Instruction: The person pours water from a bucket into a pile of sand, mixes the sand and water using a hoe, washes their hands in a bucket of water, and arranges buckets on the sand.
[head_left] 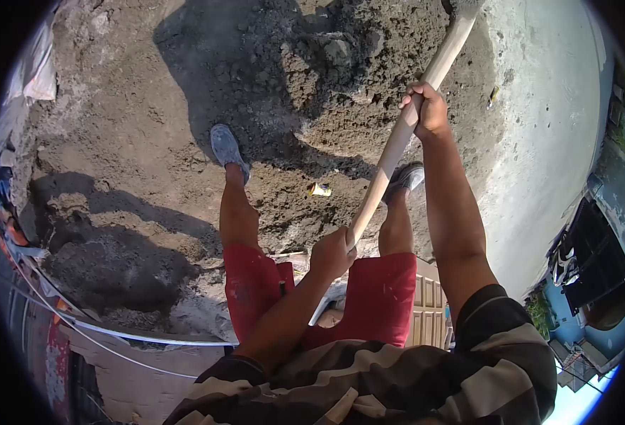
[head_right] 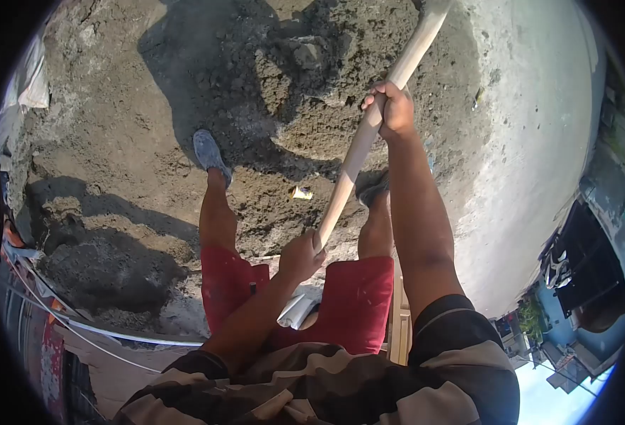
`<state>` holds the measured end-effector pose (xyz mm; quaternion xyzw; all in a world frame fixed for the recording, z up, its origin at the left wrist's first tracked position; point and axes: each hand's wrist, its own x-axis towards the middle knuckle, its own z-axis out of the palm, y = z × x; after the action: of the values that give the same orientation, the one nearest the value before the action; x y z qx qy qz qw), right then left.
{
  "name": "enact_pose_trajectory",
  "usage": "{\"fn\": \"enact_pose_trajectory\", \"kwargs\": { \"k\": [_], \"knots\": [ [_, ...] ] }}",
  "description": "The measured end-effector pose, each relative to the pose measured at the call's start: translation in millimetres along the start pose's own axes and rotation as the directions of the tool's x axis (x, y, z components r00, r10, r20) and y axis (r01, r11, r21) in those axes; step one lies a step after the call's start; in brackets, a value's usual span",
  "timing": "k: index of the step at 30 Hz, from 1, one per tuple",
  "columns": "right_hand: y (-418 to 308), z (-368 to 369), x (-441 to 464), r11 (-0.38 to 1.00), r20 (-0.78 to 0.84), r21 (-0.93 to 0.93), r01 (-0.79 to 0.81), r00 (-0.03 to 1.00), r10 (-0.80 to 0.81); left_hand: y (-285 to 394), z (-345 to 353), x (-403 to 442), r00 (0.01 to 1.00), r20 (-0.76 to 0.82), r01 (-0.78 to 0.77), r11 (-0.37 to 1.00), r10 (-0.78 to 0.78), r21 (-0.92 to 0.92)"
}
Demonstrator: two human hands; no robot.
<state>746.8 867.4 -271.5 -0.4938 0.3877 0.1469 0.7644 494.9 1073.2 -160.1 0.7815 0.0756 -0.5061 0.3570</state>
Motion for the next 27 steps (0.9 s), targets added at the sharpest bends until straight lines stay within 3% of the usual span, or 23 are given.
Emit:
{"fn": "enact_pose_trajectory", "kwargs": {
  "k": [1, 2, 3, 4, 5, 6, 8, 11, 12, 14, 16, 19, 21, 23, 25, 27],
  "knots": [
    [-7.8, 2.6, 55.2, 0.998, -0.027, -0.028, 0.058, 0.998, -0.058, 11.5, -29.4, 37.3, 0.997, -0.076, -0.015, 0.998, 0.02, 0.055],
    [-18.4, 11.6, 97.3, 0.994, -0.077, -0.108, -0.006, 0.997, -0.002, 20.9, -57.2, 69.2, 0.99, -0.135, -0.035, 0.996, 0.046, 0.082],
    [-14.5, 16.3, 142.0, 0.974, -0.188, -0.226, 0.014, 0.981, -0.057, 29.4, -74.9, 96.6, 0.997, -0.07, 0.041, 0.999, -0.04, 0.009],
    [-35.5, 50.3, 106.9, 0.813, -0.268, -0.566, -0.133, 0.963, -0.029, 34.6, -73.1, 99.0, 0.997, -0.072, 0.035, 0.994, -0.028, 0.104],
    [-0.3, 16.8, 155.8, 0.794, -0.295, -0.556, -0.246, 0.951, 0.088, 41.8, -72.0, 101.3, 0.996, -0.089, 0.021, 0.981, -0.004, 0.194],
    [18.6, 15.4, 138.3, 0.701, -0.375, -0.612, -0.365, 0.915, 0.149, 37.6, -61.0, 85.5, 0.995, -0.085, 0.063, 0.978, -0.047, 0.197],
    [84.7, -8.8, 92.2, 0.769, -0.447, -0.471, -0.433, 0.868, 0.215, 7.0, -16.3, 32.4, 0.992, -0.022, 0.129, 0.976, -0.127, 0.176],
    [123.2, -24.9, -8.1, 0.787, -0.455, -0.455, -0.416, 0.869, 0.196, -30.2, 40.2, -43.6, 0.98, 0.05, 0.185, 0.975, -0.193, 0.125],
    [125.9, -31.7, -37.3, 0.786, -0.449, -0.441, -0.433, 0.865, 0.224, -23.6, 47.5, -64.4, 0.949, 0.143, 0.262, 0.954, -0.282, 0.145],
    [109.4, -27.9, -93.1, 0.776, -0.412, -0.461, -0.43, 0.878, 0.243, -32.9, 78.0, -98.9, 0.923, 0.173, 0.349, 0.937, -0.343, -0.003],
    [91.5, -7.0, -129.1, 0.836, -0.391, -0.452, -0.312, 0.911, 0.129, -45.4, 87.1, -110.3, 0.918, 0.176, 0.369, 0.928, -0.356, -0.048],
    [59.5, 30.4, -97.1, 0.89, -0.271, -0.396, -0.226, 0.955, 0.122, -47.6, 70.6, -80.7, 0.953, -0.023, 0.301, 0.954, -0.301, -0.003],
    [60.6, 49.6, -15.2, 0.875, -0.155, -0.427, -0.23, 0.971, 0.18, -33.3, 26.7, -24.0, 0.972, -0.111, 0.206, 0.978, -0.207, -0.02],
    [37.5, 105.3, 44.0, 0.859, -0.174, -0.501, -0.107, 0.984, 0.021, -21.0, -10.9, 30.7, 0.971, -0.195, 0.141, 0.99, -0.141, -0.015],
    [57.4, 108.4, 98.2, 0.654, -0.146, -0.721, -0.229, 0.973, 0.18, -1.7, -13.6, 42.0, 0.968, -0.144, 0.195, 0.978, -0.204, -0.077],
    [103.9, 86.6, 72.2, 0.45, -0.272, -0.862, -0.232, 0.962, -0.026, 2.7, 15.8, 13.3, 0.978, -0.019, 0.203, 0.966, -0.209, -0.161]
  ]
}}
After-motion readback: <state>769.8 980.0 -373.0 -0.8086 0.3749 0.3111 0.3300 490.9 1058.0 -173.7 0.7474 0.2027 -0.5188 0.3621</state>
